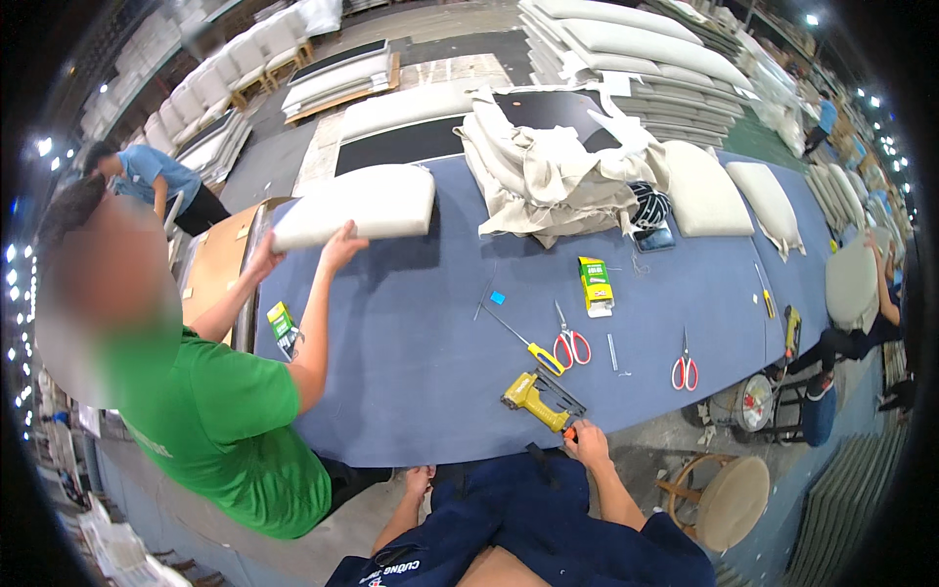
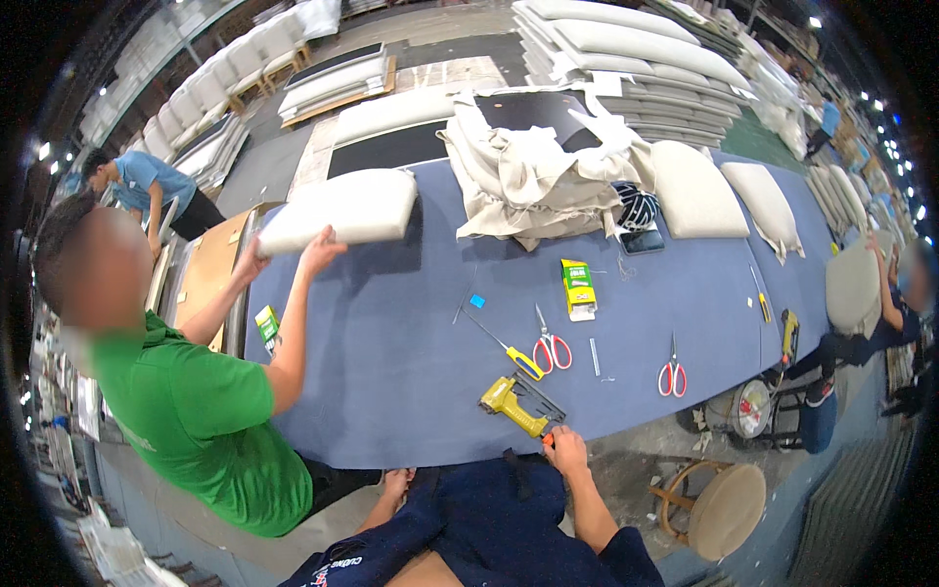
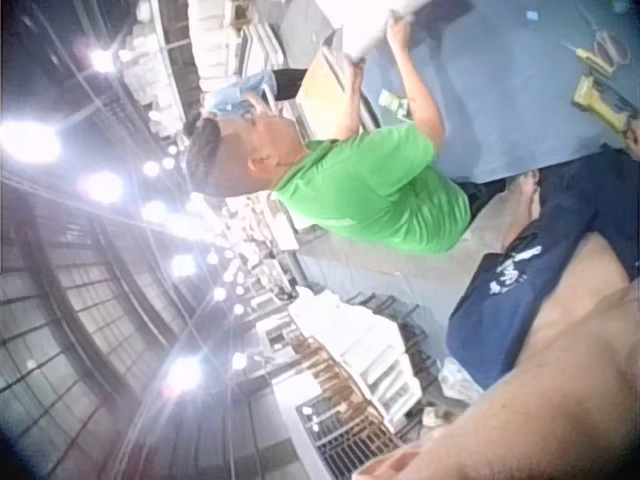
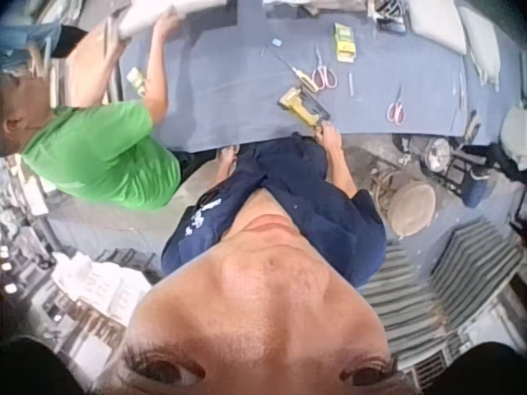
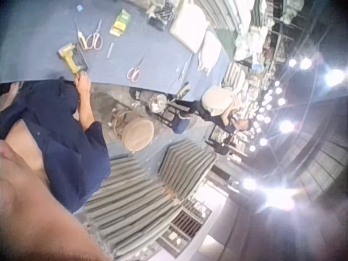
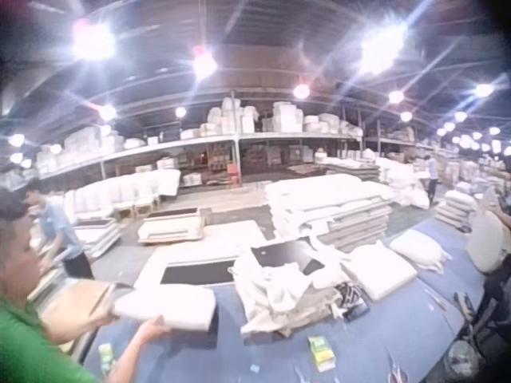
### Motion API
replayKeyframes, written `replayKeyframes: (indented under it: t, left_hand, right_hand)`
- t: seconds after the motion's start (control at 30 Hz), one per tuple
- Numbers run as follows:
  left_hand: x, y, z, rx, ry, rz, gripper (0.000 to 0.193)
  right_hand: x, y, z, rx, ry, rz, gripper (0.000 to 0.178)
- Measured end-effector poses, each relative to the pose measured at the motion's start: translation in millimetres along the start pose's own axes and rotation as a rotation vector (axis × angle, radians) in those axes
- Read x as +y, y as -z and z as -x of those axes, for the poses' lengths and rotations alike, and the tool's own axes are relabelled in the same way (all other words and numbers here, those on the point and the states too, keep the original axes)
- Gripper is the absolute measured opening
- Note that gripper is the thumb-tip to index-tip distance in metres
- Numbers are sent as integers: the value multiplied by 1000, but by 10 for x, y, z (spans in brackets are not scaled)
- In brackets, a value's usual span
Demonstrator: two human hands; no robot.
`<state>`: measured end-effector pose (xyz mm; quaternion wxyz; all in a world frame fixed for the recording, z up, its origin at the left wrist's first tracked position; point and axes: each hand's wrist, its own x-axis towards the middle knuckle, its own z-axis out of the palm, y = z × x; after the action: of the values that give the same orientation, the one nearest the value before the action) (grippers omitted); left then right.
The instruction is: The person covers a cushion with fabric, trims excess material, and secures it using a staple gun. They repeatedly adjust the fabric, cut it with scissors, and apply staples to the cushion's underside. The person also uses a small blue tool to smooth or mark the fabric during the process.
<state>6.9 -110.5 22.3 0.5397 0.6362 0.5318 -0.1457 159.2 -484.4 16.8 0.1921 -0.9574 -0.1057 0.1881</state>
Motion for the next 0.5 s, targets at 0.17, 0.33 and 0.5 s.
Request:
replayKeyframes:
  t: [0.17, 0.33, 0.5]
  left_hand:
    - [22, -402, 120, 182, -198, -230, 36]
    - [150, -144, 179, -170, 2, -167, 27]
    - [949, -253, -46, -306, -363, 119, 23]
  right_hand:
    - [295, 442, -362, 28, 40, 70, 34]
    - [347, 1035, -1239, -169, 61, -325, 21]
    - [486, 2930, -2900, 786, 319, -385, 12]
